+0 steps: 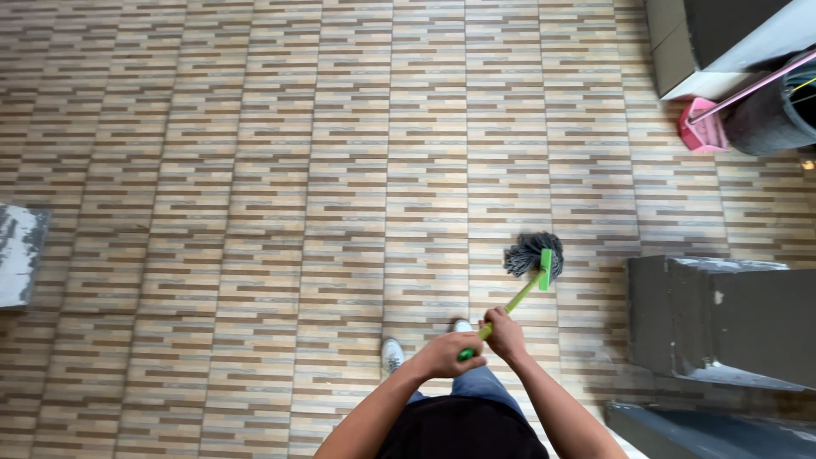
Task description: The person mops a tiled floor using a green-handled mop. They move systematically across the area, covering different sections of the floor in a hallway or entryway.
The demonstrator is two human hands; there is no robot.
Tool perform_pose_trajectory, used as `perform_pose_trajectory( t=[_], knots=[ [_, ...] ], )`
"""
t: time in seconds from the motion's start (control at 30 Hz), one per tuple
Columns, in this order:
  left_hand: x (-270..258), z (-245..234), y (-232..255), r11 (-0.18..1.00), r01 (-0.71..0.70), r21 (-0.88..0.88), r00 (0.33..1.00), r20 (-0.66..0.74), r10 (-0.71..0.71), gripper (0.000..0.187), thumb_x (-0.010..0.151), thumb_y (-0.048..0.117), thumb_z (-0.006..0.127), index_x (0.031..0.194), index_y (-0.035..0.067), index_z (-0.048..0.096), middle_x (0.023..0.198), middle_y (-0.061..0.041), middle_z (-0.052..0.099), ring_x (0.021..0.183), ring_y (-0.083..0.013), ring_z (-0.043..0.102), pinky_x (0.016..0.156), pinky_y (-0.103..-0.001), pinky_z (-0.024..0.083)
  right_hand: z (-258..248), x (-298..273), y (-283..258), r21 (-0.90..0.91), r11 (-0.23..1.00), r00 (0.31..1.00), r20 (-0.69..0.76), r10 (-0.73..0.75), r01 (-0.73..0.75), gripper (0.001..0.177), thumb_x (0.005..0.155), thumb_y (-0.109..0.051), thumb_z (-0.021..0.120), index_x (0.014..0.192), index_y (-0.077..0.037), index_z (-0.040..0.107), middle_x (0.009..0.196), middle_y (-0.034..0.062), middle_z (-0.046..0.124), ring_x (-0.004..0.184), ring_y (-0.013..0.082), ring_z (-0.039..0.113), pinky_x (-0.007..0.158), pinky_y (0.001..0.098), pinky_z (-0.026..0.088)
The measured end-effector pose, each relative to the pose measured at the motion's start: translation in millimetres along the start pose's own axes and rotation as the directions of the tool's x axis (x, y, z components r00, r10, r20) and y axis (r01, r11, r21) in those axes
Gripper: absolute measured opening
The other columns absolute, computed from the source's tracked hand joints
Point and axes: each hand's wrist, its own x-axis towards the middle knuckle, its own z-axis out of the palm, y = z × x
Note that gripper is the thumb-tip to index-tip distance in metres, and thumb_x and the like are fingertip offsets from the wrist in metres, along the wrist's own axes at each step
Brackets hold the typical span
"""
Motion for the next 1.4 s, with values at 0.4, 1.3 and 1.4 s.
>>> perform_pose_trajectory(
  t=[0.4, 1.3, 1.4],
  knots=[
    [-333.9, -150.2, 31.9, 0.875, 0.472, -0.106, 0.816, -0.324, -0.479, 0.022, 0.098, 0.036, 0.064, 0.085, 0.018, 0.064, 0.08, 0.004, 0.063, 0.066, -0.0118, 0.059, 0.063, -0.024, 0.051, 84.4, -42.1, -385.0, 0.021, 0.835, 0.734, 0.466, -0.494, 0.549, 0.012, 0.099, -0.028, 0.063, 0.095, -0.017, 0.06, 0.094, -0.0033, 0.061, 0.078, 0.0216, 0.069, 0.05, 0.0384, 0.06],
    [-21.9, 43.3, 64.6, 0.991, -0.136, -0.019, 0.955, 0.265, 0.136, 0.006, 0.096, 0.02, 0.063, 0.095, 0.015, 0.063, 0.098, -0.004, 0.07, 0.088, -0.0233, 0.07, 0.081, -0.036, 0.051, 13.2, -111.9, 10.0, -0.071, 0.997, 0.982, 0.185, 0.03, -0.017, 0.014, 0.079, -0.031, 0.065, 0.092, -0.027, 0.065, 0.096, -0.0094, 0.067, 0.093, 0.02, 0.07, 0.056, 0.0405, 0.058],
    [39.2, 104.0, 69.6, 0.983, -0.186, -0.007, 0.917, 0.357, 0.176, 0.019, 0.096, 0.037, 0.066, 0.094, 0.019, 0.062, 0.105, -0.01, 0.072, 0.086, -0.0444, 0.07, 0.074, -0.054, 0.056, 6.3, -135.7, 92.1, -0.068, 0.984, 0.986, -0.044, 0.162, -0.164, 0.017, 0.075, -0.036, 0.067, 0.087, -0.026, 0.062, 0.088, -0.005, 0.067, 0.089, 0.0242, 0.075, 0.076, 0.0434, 0.062]
  ],
)
